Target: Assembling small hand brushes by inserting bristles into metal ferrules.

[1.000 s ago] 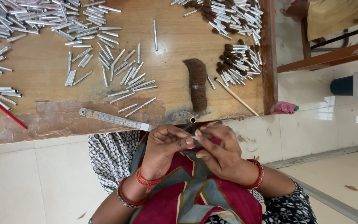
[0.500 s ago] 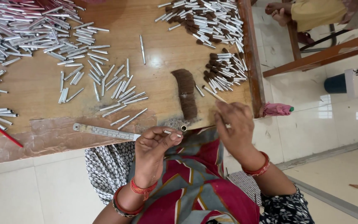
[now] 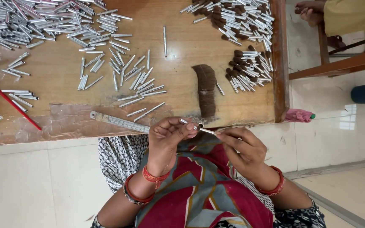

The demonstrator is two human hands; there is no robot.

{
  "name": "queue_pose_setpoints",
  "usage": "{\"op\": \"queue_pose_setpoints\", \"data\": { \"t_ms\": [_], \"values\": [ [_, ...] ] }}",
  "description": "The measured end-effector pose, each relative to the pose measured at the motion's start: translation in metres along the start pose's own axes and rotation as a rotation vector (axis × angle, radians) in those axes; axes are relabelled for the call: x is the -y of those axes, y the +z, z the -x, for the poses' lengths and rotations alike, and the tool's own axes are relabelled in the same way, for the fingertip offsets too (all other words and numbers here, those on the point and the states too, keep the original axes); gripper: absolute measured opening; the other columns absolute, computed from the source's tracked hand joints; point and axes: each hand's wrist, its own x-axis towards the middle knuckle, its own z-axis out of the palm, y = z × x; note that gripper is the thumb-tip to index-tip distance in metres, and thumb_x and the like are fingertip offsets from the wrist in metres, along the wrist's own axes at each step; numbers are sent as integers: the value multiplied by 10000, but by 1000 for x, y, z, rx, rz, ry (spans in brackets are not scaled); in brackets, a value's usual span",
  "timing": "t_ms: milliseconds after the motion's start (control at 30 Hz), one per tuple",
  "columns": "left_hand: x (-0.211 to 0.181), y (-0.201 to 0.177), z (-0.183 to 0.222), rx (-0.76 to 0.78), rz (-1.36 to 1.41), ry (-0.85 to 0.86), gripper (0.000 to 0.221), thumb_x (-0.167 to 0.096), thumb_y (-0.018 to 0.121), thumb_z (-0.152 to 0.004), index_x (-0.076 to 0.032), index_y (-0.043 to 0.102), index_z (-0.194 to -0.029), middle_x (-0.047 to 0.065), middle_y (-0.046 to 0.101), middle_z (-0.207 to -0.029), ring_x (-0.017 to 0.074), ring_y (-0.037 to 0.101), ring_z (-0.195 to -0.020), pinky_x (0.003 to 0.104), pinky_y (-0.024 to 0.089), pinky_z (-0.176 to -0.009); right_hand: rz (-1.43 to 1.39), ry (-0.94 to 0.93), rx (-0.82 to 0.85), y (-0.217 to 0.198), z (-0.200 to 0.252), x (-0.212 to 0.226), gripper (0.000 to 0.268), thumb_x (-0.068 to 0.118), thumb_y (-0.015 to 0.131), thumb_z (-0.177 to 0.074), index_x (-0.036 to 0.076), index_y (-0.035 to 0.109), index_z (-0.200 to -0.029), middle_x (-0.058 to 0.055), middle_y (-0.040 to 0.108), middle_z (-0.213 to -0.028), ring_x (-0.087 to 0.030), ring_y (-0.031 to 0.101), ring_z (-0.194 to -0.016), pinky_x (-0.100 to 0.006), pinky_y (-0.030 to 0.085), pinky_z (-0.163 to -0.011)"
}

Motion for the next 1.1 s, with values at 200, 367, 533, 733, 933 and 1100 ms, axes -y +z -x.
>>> {"op": "queue_pose_setpoints", "data": {
  "t_ms": [200, 367, 533, 733, 933, 1100],
  "values": [
    [7, -4, 0, 14, -13, 36, 152, 32, 770, -899, 76, 737, -1041, 167, 784, -962, 181, 758, -843, 311, 644, -795, 5, 12, 6, 2, 2, 3, 295, -115, 691, -845, -10, 742, -1116, -127, 721, -1065, -207, 735, -953, -287, 580, -805],
    [16, -7, 2, 41, 1, 96, 142, 74, 777, -881, 62, 738, -1018, 172, 790, -990, 186, 762, -878, 318, 646, -825, 6, 54, 15, 3, 4, 5, 301, -112, 692, -843, -6, 744, -1120, -117, 723, -1065, -198, 735, -952, -283, 583, -809],
    [18, -8, 0, 87, -28, 196, 155, 115, 767, -896, 39, 734, -1027, 163, 789, -1037, 181, 756, -941, 318, 640, -877, 14, 101, 27, 3, 5, 1, 318, -108, 693, -836, 0, 754, -1128, -127, 726, -1058, -192, 730, -911, -274, 574, -764],
    [-6, -5, -3, 74, -216, 317, 191, 106, 736, -906, 40, 723, -1085, 68, 722, -1044, 128, 721, -957, 263, 621, -876, 126, 138, -121, -9, -6, -39, 223, -75, 715, -916, 16, 747, -1116, -106, 737, -1105, -198, 731, -953, -289, 579, -793],
    [-17, 7, 9, 122, -585, 332, 190, 58, 811, -853, 11, 771, -1033, 39, 696, -963, 87, 655, -821, 212, 531, -693, 563, 120, -177, -10, -28, -26, 177, -50, 777, -903, 15, 739, -1064, -134, 726, -1105, -321, 656, -1038, -400, 520, -901],
    [-20, 19, 15, 146, -807, 442, 194, 8, 858, -804, -34, 790, -982, 59, 733, -904, 129, 698, -803, 250, 560, -695, -131, 160, 112, 0, -34, 0, 210, 38, 806, -845, 36, 735, -1042, -89, 749, -1080, -241, 707, -1041, -347, 541, -900]
  ]
}}
